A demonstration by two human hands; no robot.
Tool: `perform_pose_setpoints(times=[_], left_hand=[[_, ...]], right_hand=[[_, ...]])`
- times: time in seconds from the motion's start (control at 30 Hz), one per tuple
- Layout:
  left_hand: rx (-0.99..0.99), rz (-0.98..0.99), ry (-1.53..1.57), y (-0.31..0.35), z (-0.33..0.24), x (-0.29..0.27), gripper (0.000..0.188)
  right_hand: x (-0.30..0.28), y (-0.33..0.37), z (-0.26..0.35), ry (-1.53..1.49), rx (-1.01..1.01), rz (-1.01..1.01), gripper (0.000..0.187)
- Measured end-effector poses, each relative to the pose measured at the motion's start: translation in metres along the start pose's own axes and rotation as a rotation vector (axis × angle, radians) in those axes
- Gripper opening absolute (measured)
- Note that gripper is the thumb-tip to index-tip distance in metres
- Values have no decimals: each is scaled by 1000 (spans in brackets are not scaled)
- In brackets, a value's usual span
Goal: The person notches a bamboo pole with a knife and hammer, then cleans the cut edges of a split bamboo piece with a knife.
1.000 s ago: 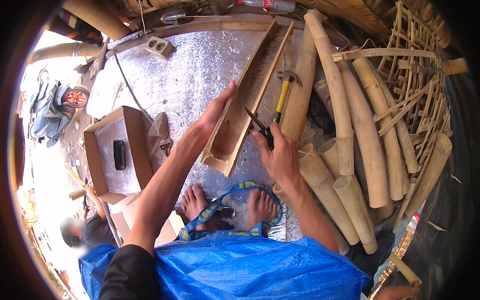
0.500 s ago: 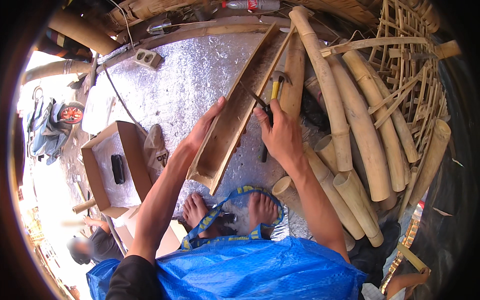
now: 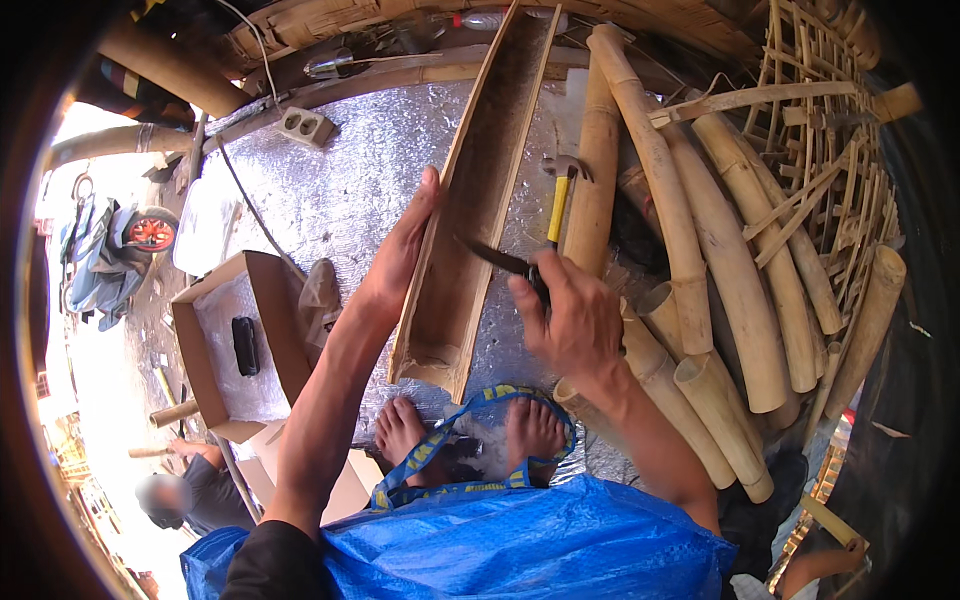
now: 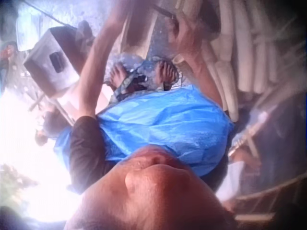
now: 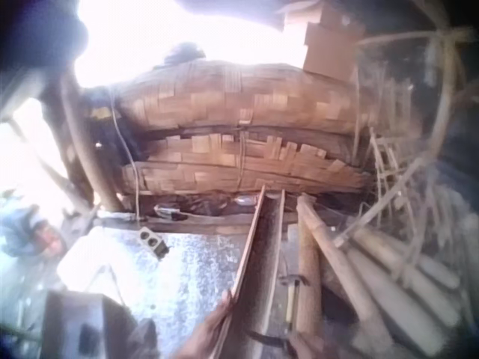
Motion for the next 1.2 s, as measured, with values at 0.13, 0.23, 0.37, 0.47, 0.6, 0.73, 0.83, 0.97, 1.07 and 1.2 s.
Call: perform_pose_setpoints(times=[0.13,0.23,0.37,0.47,0.6,0.73,0.83,0.97,1.07,1.2], left_hand=[[17,-61,-192,0,-1,-15,72],[106,-78,-327,5,-10,-15,68],[145,-49,-334,6,-23,-6,63],[132,-54,-404,7,-29,3,62],[-47,-22,-331,6,1,-14,64],[5,-92,-297,9,11,-1,66],[-8,-108,-301,2,19,-18,64],[-49,-104,-373,5,19,-27,66],[-60,-146,-399,10,20,-30,71],[-64,-94,-413,13,23,-25,73]], right_hand=[[3,8,10,39,-77,-30,35],[2,2,9,102,-91,-4,35],[-1,0,13,155,-114,23,36],[-7,0,17,194,-162,-60,36],[-18,-16,-1,223,-70,-151,35],[-25,-40,-26,230,-26,-175,35],[-26,-45,-28,261,-41,-167,34],[-33,-56,-37,258,-4,-212,36],[-53,-79,-48,253,76,-233,38],[-76,-104,-59,342,55,-267,43]])
Point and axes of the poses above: each hand's wrist, its own y-axis away from the middle knuckle, its own x-axis out of the palm, z = x × y, the point moved 10 cm from there along -y, towards the middle knuckle, and after that the axes turned 2 degrees about x, right-handed, at the moved point
